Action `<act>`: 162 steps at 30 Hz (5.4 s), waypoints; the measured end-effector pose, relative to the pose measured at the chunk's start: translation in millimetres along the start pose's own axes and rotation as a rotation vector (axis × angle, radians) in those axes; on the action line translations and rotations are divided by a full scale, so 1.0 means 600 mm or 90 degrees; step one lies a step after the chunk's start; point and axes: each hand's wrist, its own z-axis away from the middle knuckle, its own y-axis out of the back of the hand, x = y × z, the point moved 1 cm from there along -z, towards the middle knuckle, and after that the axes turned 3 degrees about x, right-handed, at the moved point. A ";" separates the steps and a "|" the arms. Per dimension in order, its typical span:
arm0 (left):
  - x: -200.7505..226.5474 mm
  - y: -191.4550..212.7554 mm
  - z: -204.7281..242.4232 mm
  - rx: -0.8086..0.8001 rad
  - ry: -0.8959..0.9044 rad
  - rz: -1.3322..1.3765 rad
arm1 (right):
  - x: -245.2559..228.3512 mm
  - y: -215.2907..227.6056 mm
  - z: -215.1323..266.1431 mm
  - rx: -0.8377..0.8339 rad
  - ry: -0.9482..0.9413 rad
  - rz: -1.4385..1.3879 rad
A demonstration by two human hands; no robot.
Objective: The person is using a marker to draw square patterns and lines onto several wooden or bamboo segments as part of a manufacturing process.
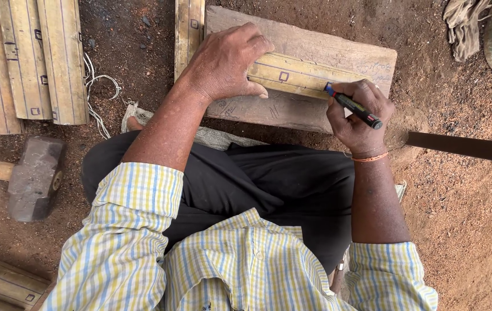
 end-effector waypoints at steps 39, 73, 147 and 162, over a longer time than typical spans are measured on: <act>0.017 -0.016 -0.005 -0.018 0.040 0.082 | -0.073 -0.067 -0.027 0.029 0.021 -0.034; 0.019 -0.017 -0.006 -0.033 0.065 0.096 | -0.071 -0.067 -0.027 0.002 0.007 -0.030; -0.032 -0.038 -0.011 -0.064 0.266 0.249 | -0.096 -0.138 0.009 0.142 -0.029 -0.038; -0.005 -0.020 -0.006 -0.043 0.178 0.283 | -0.006 -0.101 0.070 0.192 -0.167 -0.394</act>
